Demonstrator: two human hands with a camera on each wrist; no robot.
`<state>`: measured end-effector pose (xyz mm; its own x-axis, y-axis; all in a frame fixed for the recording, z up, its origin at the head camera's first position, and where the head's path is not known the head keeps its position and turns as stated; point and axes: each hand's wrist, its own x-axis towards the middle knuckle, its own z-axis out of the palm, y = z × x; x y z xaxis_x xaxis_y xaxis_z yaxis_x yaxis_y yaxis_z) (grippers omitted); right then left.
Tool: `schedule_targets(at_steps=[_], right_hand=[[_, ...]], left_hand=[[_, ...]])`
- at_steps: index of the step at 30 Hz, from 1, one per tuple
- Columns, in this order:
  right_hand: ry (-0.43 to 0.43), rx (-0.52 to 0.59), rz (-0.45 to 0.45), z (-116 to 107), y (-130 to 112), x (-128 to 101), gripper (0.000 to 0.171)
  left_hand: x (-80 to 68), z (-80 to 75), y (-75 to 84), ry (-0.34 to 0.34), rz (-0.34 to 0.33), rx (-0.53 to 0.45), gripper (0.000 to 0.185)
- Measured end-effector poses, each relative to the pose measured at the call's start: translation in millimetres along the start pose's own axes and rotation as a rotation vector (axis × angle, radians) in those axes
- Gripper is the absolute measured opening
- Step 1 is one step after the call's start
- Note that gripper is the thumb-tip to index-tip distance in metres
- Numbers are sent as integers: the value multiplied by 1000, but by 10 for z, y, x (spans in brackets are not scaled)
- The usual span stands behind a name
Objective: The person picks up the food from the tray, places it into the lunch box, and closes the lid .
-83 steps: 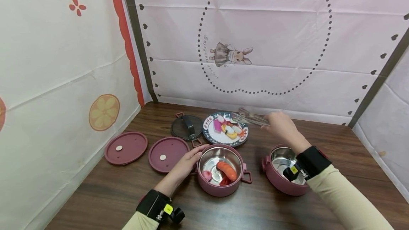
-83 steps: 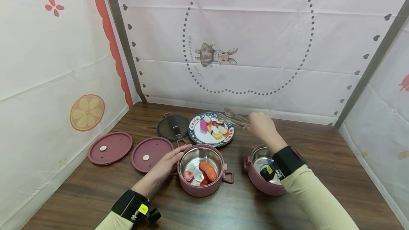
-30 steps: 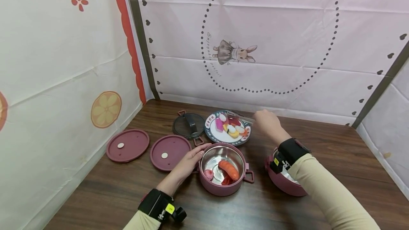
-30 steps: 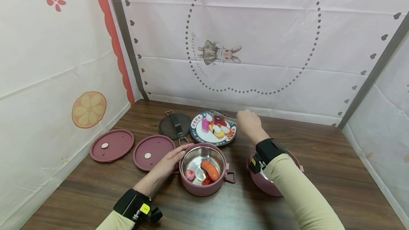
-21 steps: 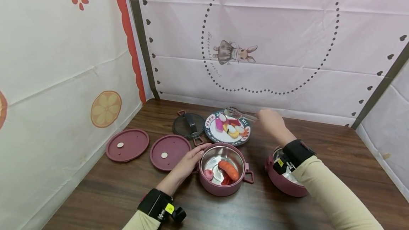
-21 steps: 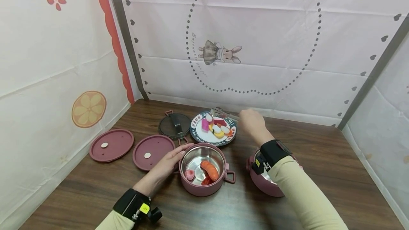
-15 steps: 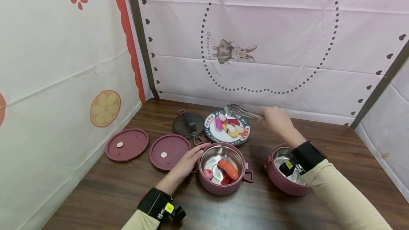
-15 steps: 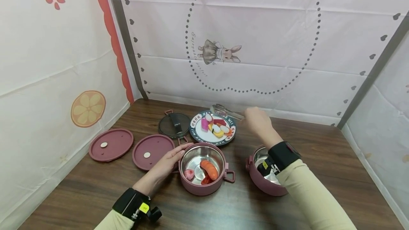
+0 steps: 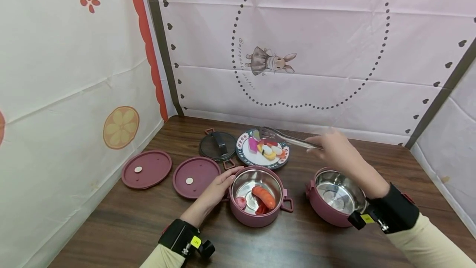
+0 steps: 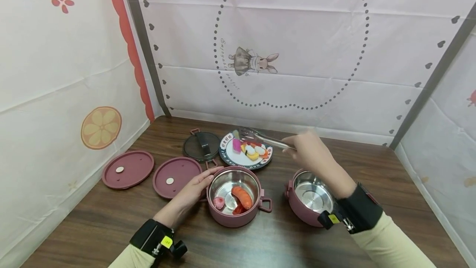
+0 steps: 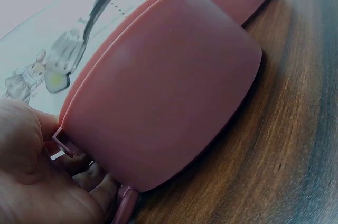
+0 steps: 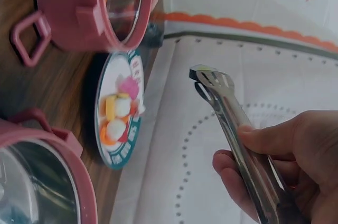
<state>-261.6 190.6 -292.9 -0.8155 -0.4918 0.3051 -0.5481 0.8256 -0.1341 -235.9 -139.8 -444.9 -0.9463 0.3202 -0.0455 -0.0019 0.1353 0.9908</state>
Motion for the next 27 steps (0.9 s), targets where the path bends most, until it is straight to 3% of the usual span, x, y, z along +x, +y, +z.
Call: schedule_targets(at_steps=[5,15,22,27], right_hand=[[-90,56,35,-105,-131,-208,33],[-219,116,-31,-173,-254,-534,24],[-281,73,-131,-225,-283,-651,22],[-288,44,-103,-242,-279,-671,26]], left_hand=[[3,-5,1,-14,12,-6,45],[12,7,-10,19,-23,-14,44],[0,-8,-2,-1,3,-7,45],[6,-3,-5,-1,-4,-17,45]])
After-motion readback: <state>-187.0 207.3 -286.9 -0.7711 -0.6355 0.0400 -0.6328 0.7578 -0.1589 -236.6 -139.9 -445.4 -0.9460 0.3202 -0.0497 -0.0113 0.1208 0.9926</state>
